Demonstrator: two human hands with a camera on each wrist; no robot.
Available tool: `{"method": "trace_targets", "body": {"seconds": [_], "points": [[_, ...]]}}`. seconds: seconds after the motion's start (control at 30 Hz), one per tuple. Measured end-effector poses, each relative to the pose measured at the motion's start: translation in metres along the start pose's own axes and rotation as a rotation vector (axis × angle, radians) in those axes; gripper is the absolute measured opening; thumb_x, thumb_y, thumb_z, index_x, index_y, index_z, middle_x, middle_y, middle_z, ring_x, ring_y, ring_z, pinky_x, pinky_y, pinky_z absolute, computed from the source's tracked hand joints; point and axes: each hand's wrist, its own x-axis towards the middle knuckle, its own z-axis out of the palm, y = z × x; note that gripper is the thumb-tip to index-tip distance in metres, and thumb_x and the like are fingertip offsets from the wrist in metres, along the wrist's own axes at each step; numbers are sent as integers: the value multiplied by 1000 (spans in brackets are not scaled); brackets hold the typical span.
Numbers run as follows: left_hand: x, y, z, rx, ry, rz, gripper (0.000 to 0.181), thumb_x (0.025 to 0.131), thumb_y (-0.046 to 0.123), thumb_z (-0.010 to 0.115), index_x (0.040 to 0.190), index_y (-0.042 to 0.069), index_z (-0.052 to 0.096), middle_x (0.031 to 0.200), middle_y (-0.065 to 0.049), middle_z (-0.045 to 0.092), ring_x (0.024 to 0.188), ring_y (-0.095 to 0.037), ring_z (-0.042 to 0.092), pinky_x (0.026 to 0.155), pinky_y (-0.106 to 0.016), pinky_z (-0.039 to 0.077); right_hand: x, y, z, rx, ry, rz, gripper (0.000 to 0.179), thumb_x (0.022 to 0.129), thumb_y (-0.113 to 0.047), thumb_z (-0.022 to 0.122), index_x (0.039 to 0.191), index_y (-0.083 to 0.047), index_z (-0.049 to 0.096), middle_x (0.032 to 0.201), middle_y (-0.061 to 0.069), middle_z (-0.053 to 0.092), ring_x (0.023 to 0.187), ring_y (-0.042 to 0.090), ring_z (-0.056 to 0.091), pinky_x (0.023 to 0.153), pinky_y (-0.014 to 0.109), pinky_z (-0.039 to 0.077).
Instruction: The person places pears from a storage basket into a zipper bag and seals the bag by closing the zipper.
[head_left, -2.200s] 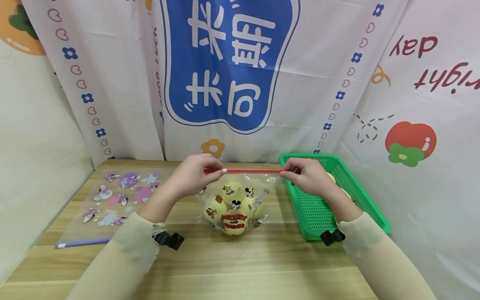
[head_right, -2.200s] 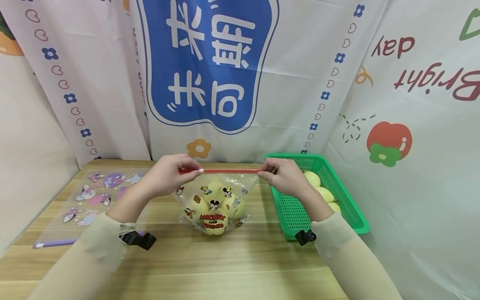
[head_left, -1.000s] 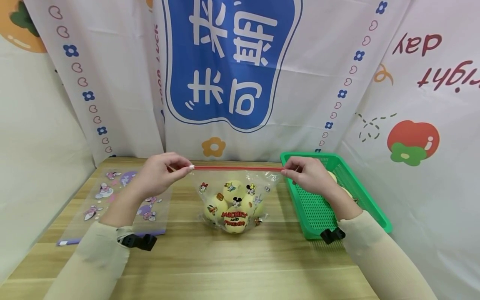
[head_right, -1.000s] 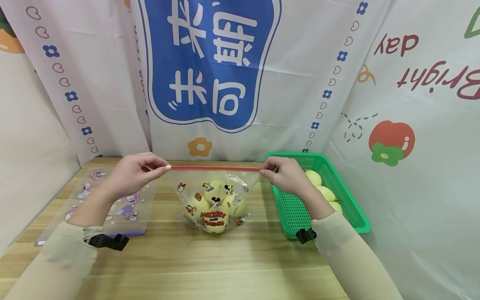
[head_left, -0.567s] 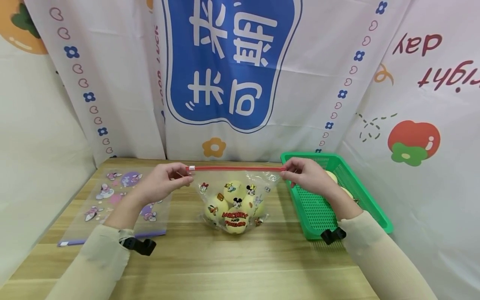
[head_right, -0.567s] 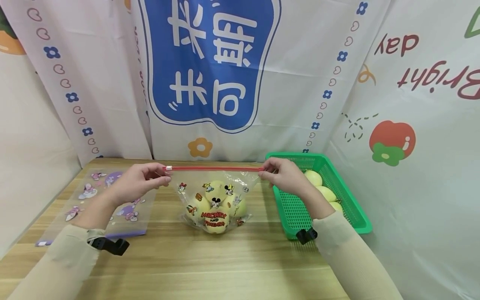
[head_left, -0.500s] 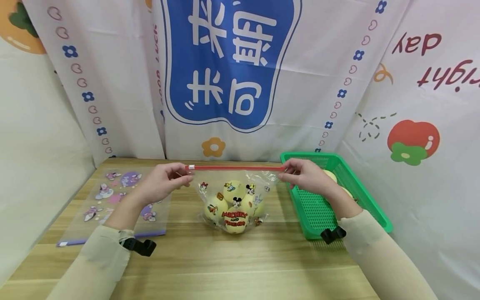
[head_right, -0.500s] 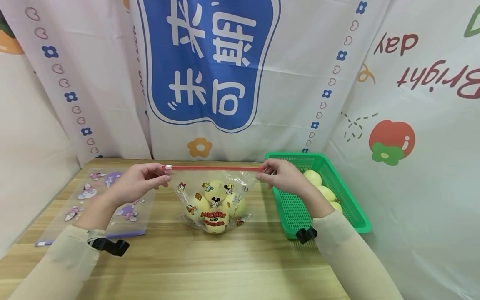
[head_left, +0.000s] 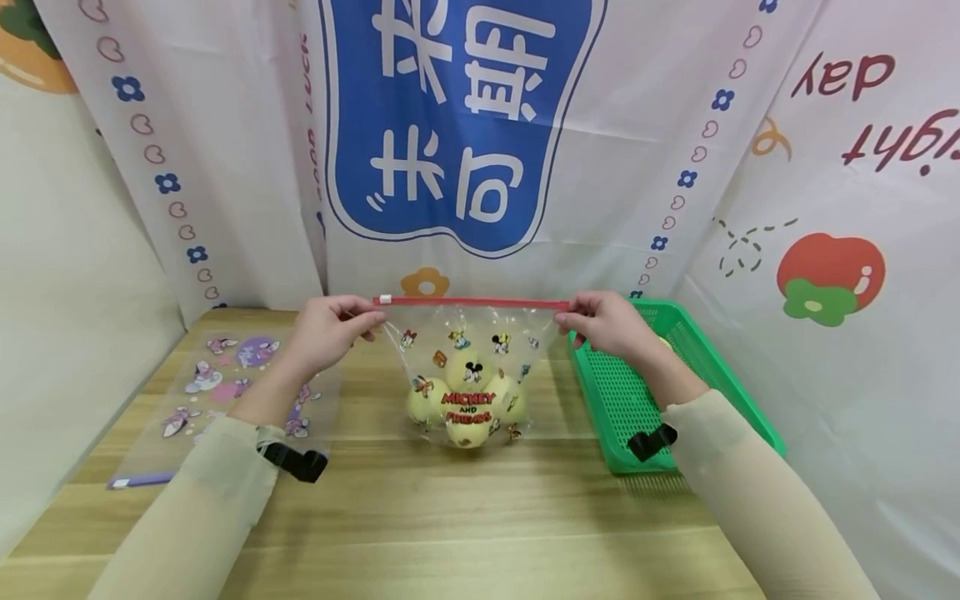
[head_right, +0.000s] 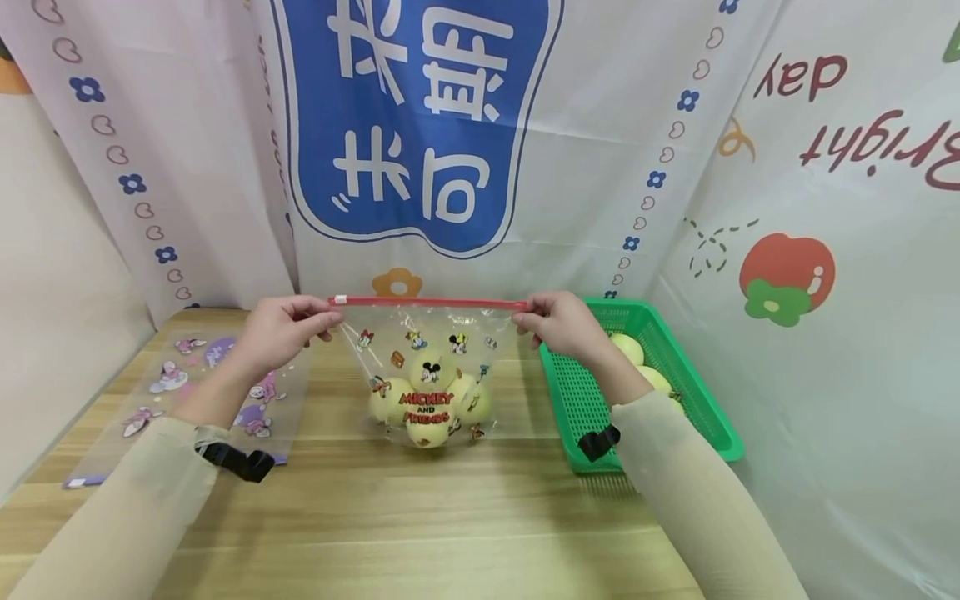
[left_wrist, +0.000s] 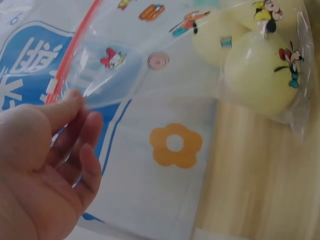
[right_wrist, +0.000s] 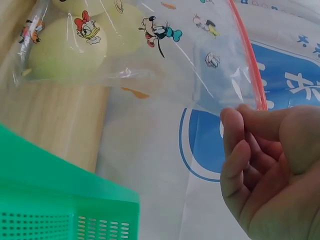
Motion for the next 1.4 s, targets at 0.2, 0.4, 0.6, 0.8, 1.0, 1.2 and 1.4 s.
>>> {"method": "trace_targets", "body": {"seconds": [0.2, 0.4, 0.6, 0.8, 1.0, 1.2, 1.4], "points": [[32, 13, -2, -44, 56, -30, 31, 108, 33, 73, 120, 6, 81, 101, -12, 82, 82, -11, 75, 76, -26, 59, 27, -11, -8, 41, 26, 50, 24, 113, -30, 64, 115, -8, 72, 107, 9, 77, 78, 21, 69, 61, 27, 52], [62, 23, 1, -58, 108, -88, 32, 110, 33, 70, 124, 6, 80, 111, -14, 82, 95, -19, 77, 71, -26, 59, 58, -15, -11, 44, 86, 95, 25, 114, -30, 62, 118, -7, 70, 115, 11, 75, 86, 27, 71, 68, 32, 55], [87, 33, 6, -70, 159, -142, 31, 113, 29, 65, 130, 7, 79, 127, -19, 79, 108, -26, 73, 73, -24, 54, 85, -18, -11, 30, 165, 114, 27, 115, -30, 62, 123, -7, 73, 120, 12, 73, 97, 32, 74, 84, 45, 61], [100, 32, 15, -63, 224, -168, 31, 114, 28, 63, 130, 7, 79, 127, -15, 79, 108, -22, 73, 76, -27, 50, 101, -16, -7, 14, 208, 118, 27, 114, -29, 62, 123, -7, 74, 122, 17, 75, 91, 27, 76, 74, 34, 59], [105, 21, 23, -77, 205, -172, 31, 114, 25, 61, 131, 4, 77, 127, -17, 78, 104, -22, 73, 75, -23, 53, 110, -6, 1, 27, 192, 170, 29, 115, -28, 61, 123, -3, 72, 112, 15, 75, 84, 24, 74, 92, 50, 63], [104, 17, 26, -113, 164, -184, 31, 115, 24, 61, 132, 3, 76, 122, -18, 76, 99, -21, 72, 71, -21, 52, 112, 4, 4, 44, 168, 206, 26, 115, -29, 60, 118, -5, 70, 110, 14, 75, 85, 25, 74, 78, 39, 59], [101, 13, 26, -122, 122, -208, 31, 115, 21, 60, 138, 5, 73, 128, -18, 75, 96, -15, 72, 74, -21, 55, 111, 12, 3, 77, 143, 213, 33, 115, -30, 61, 137, -6, 67, 123, 19, 76, 80, 18, 72, 73, 32, 55]]}}
